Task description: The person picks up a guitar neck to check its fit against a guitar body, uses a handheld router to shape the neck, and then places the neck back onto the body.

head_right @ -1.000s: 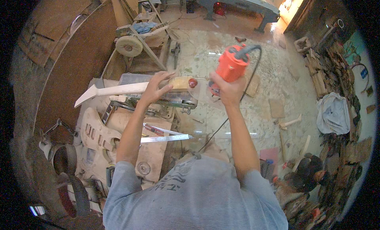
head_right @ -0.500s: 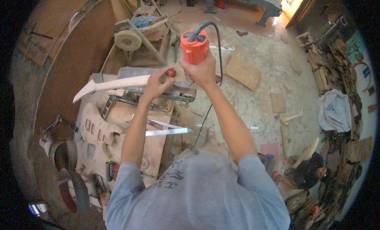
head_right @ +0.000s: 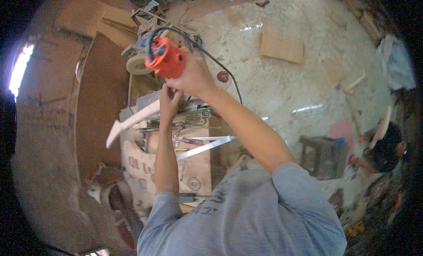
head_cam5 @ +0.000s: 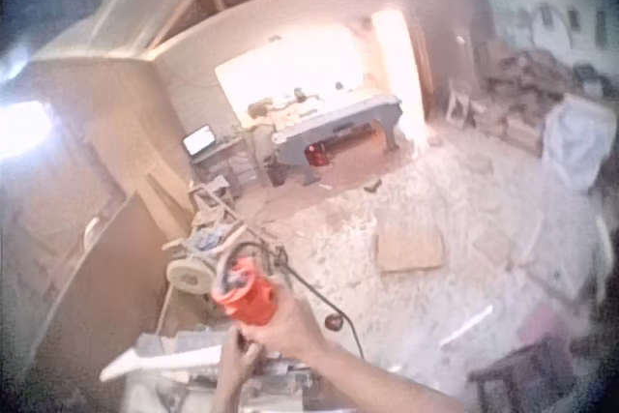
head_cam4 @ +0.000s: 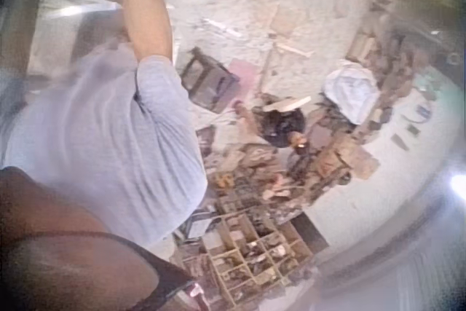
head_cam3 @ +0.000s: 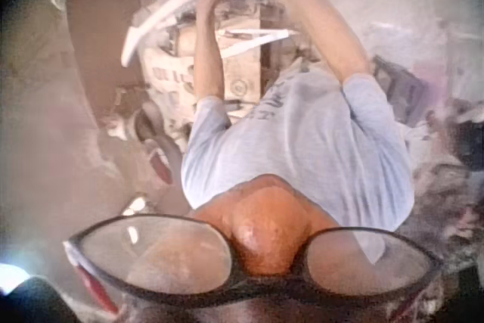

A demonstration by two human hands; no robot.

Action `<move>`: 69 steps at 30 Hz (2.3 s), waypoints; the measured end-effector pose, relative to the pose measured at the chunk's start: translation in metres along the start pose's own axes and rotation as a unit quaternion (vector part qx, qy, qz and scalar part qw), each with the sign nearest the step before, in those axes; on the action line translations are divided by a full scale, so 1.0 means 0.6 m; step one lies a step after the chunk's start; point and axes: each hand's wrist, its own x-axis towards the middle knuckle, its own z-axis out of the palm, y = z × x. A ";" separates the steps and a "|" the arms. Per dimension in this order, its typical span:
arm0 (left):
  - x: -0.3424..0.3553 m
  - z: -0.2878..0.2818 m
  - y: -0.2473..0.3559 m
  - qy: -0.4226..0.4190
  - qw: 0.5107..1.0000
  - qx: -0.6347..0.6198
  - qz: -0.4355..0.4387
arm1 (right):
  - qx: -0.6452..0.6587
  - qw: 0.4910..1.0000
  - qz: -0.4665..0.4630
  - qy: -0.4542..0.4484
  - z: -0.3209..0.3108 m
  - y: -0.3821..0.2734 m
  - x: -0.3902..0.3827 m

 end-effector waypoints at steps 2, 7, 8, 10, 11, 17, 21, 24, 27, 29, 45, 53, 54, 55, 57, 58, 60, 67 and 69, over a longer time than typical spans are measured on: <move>0.004 0.020 -0.026 0.021 0.999 -0.021 0.041 | 0.008 0.999 -0.036 0.020 -0.009 -0.005 -0.001; -0.001 0.017 -0.081 -0.015 0.997 -0.054 0.046 | 0.045 0.999 0.020 -0.003 0.004 0.002 -0.012; -0.034 -0.011 -0.084 0.007 0.999 -0.035 0.018 | 0.056 0.998 -0.004 -0.001 0.019 -0.010 -0.025; -0.009 0.017 -0.082 -0.010 0.999 -0.035 -0.007 | 0.021 0.998 -0.037 0.055 0.006 0.017 -0.011; -0.025 0.010 -0.084 -0.001 0.999 -0.025 -0.027 | 0.018 0.998 -0.044 0.042 0.008 0.021 -0.015; -0.063 -0.015 -0.042 0.006 0.995 0.051 -0.090 | 0.010 0.998 -0.050 0.036 -0.006 0.035 -0.004; -0.089 -0.034 -0.015 0.003 0.988 0.093 -0.125 | 0.030 0.998 -0.041 0.042 0.013 0.037 0.001; -0.102 -0.044 -0.002 0.003 0.984 0.113 -0.141 | 0.029 0.997 -0.048 0.044 0.016 0.042 -0.001; -0.109 -0.051 0.005 0.005 0.981 0.125 -0.148 | 0.025 0.997 -0.059 0.041 0.022 0.037 -0.005; -0.107 -0.058 0.031 0.005 0.979 0.143 -0.147 | 0.043 0.997 -0.060 0.035 0.010 0.027 -0.001; -0.087 -0.037 0.028 -0.051 0.986 0.092 -0.131 | 0.042 0.999 -0.015 0.028 0.021 0.022 0.003; -0.063 -0.013 0.022 -0.069 0.988 0.058 -0.122 | 0.023 0.999 -0.012 0.027 0.011 0.026 0.002; -0.060 -0.012 0.022 -0.070 0.989 0.053 -0.119 | 0.030 0.999 -0.009 0.039 0.011 0.023 0.001; -0.057 -0.009 0.021 -0.069 0.989 0.049 -0.117 | 0.035 0.998 -0.006 0.050 0.011 0.020 0.000; -0.051 -0.003 0.020 -0.068 0.991 0.031 -0.113 | 0.007 0.998 -0.005 0.063 0.008 0.017 0.000; -0.044 0.002 0.015 -0.067 0.991 0.022 -0.109 | -0.009 0.998 -0.006 0.068 0.005 0.016 0.000; -0.041 0.006 -0.001 -0.059 0.993 -0.003 -0.106 | -0.022 0.998 -0.031 0.039 -0.002 0.018 -0.013; -0.021 0.035 -0.051 -0.014 0.991 -0.102 -0.082 | 0.030 0.994 -0.092 -0.056 -0.026 0.025 -0.014; -0.034 0.027 -0.054 -0.007 0.990 -0.105 -0.095 | 0.034 0.983 -0.157 -0.088 -0.038 0.019 -0.008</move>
